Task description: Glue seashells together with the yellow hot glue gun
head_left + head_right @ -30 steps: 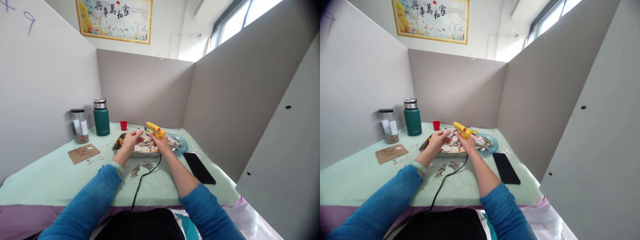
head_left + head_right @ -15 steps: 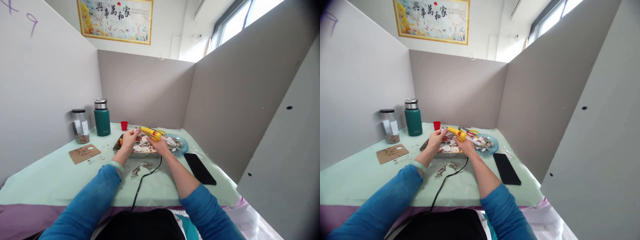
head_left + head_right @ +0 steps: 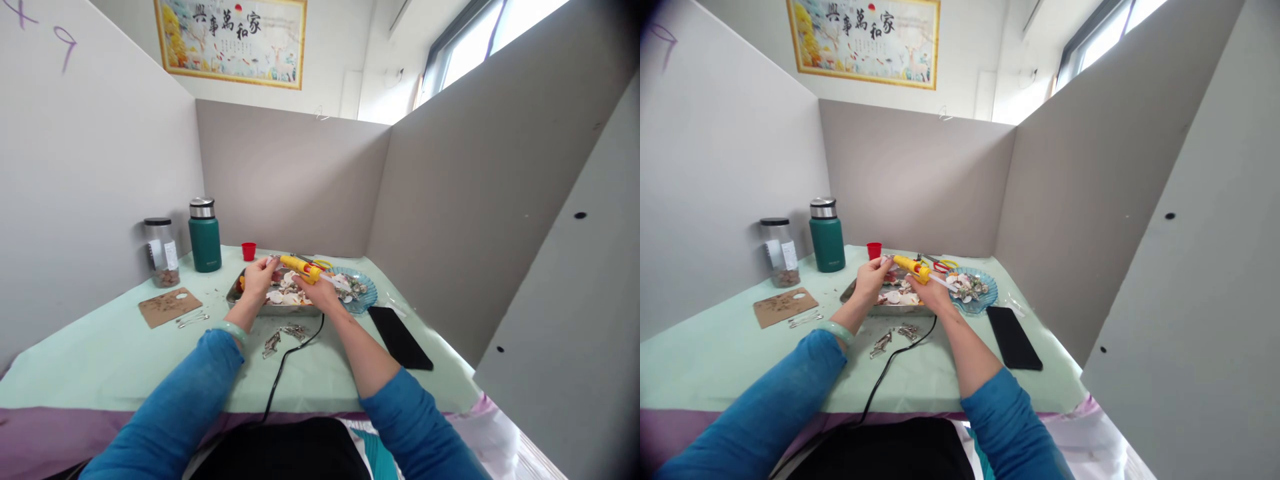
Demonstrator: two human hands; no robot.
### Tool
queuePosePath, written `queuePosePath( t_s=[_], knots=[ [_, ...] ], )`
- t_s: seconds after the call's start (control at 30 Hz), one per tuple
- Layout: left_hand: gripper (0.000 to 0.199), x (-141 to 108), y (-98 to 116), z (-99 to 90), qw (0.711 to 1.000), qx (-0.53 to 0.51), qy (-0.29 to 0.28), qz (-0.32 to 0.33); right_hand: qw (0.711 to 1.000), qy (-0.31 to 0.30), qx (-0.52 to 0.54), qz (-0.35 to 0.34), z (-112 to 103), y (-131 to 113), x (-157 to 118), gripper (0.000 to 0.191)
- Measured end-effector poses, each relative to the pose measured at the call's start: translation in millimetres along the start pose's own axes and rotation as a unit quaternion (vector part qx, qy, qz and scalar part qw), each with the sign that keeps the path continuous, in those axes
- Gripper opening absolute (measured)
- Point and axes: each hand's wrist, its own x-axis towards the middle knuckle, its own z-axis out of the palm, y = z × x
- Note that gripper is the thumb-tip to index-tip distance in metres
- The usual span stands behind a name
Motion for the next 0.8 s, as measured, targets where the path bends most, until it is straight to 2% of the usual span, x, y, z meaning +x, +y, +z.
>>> queuePosePath(
  t_s=[0.47, 0.8],
  knots=[
    [0.032, -2.3, 2.1, 1.2, 1.0, -0.004, -0.005, -0.004, 0.999, 0.013, -0.041, 0.003, -1.9, 0.1, 0.9, 0.038],
    [0.033, -1.8, 1.3, 1.4, 1.0, -0.018, 0.0, -0.006, 1.0, 0.016, -0.019, 0.001, 1.4, 3.7, 1.6, 0.037]
  ],
)
